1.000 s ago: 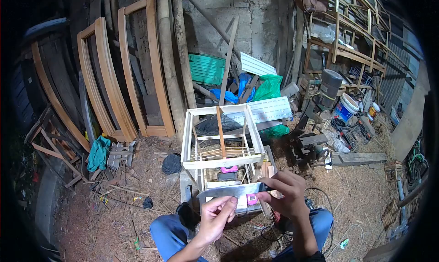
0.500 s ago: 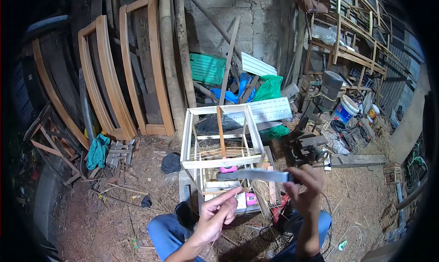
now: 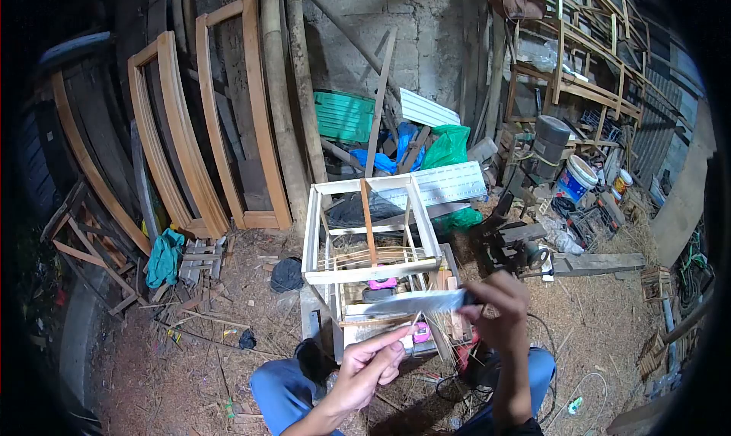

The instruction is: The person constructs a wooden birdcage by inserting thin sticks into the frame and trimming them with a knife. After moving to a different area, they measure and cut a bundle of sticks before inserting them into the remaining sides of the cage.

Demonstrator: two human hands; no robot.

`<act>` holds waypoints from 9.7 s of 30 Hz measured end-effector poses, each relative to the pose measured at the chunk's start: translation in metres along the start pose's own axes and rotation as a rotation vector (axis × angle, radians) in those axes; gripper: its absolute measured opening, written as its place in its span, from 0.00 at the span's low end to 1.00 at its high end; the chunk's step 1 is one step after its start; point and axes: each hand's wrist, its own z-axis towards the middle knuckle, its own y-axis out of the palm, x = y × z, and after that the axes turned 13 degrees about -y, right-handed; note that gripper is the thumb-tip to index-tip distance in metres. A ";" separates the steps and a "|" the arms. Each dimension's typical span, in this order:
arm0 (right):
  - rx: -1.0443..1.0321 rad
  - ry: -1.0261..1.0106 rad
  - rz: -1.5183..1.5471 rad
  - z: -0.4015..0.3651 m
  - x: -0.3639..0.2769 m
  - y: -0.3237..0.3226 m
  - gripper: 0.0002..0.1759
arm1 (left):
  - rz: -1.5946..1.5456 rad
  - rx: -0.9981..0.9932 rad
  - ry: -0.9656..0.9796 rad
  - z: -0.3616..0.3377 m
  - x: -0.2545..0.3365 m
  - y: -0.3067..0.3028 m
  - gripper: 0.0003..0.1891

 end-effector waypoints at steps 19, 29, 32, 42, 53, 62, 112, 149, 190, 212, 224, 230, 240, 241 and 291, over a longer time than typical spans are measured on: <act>0.041 0.203 -0.089 -0.004 0.009 -0.017 0.19 | 0.142 0.061 0.128 0.010 -0.006 0.005 0.20; 0.037 0.285 -0.048 -0.005 0.005 0.010 0.16 | 0.106 0.193 0.190 0.015 -0.009 0.009 0.09; 0.004 0.280 -0.112 -0.007 0.007 -0.008 0.18 | 0.053 0.143 0.209 0.019 -0.008 0.002 0.12; -0.243 0.044 0.218 0.000 -0.033 0.015 0.19 | 0.136 0.121 0.154 0.014 -0.015 0.002 0.14; -0.075 0.117 0.213 -0.004 -0.021 0.002 0.17 | -0.022 0.112 0.152 0.012 -0.003 0.005 0.08; -0.167 -0.051 0.132 -0.005 -0.023 0.019 0.21 | 0.070 0.084 0.175 0.008 -0.007 0.004 0.05; 0.062 0.126 -0.147 -0.012 0.007 0.009 0.19 | 0.160 0.052 0.192 0.002 -0.003 -0.002 0.09; 0.110 0.055 -0.009 -0.011 -0.004 0.000 0.22 | 0.024 0.086 0.217 0.004 0.000 -0.004 0.21; 0.132 0.167 -0.165 -0.005 0.012 0.009 0.23 | 0.114 0.156 0.284 0.004 -0.006 -0.006 0.09; 0.018 0.677 0.514 -0.062 -0.061 0.047 0.07 | 0.358 0.206 0.201 0.048 -0.070 -0.024 0.07; -0.052 0.546 0.176 -0.151 -0.072 0.050 0.08 | 0.493 0.319 0.211 0.076 -0.097 -0.005 0.06; 0.012 0.753 0.169 -0.142 -0.036 0.051 0.11 | 0.727 0.420 0.426 0.095 -0.087 0.013 0.10; -0.334 0.811 0.104 -0.185 0.090 0.146 0.12 | 0.925 0.402 0.222 0.120 -0.133 -0.084 0.05; -0.314 0.841 0.079 -0.185 0.090 0.155 0.11 | 0.956 0.404 0.173 0.121 -0.134 -0.091 0.05; -0.428 0.624 0.310 0.122 0.070 0.127 0.33 | 0.404 0.612 0.103 0.108 0.132 -0.105 0.34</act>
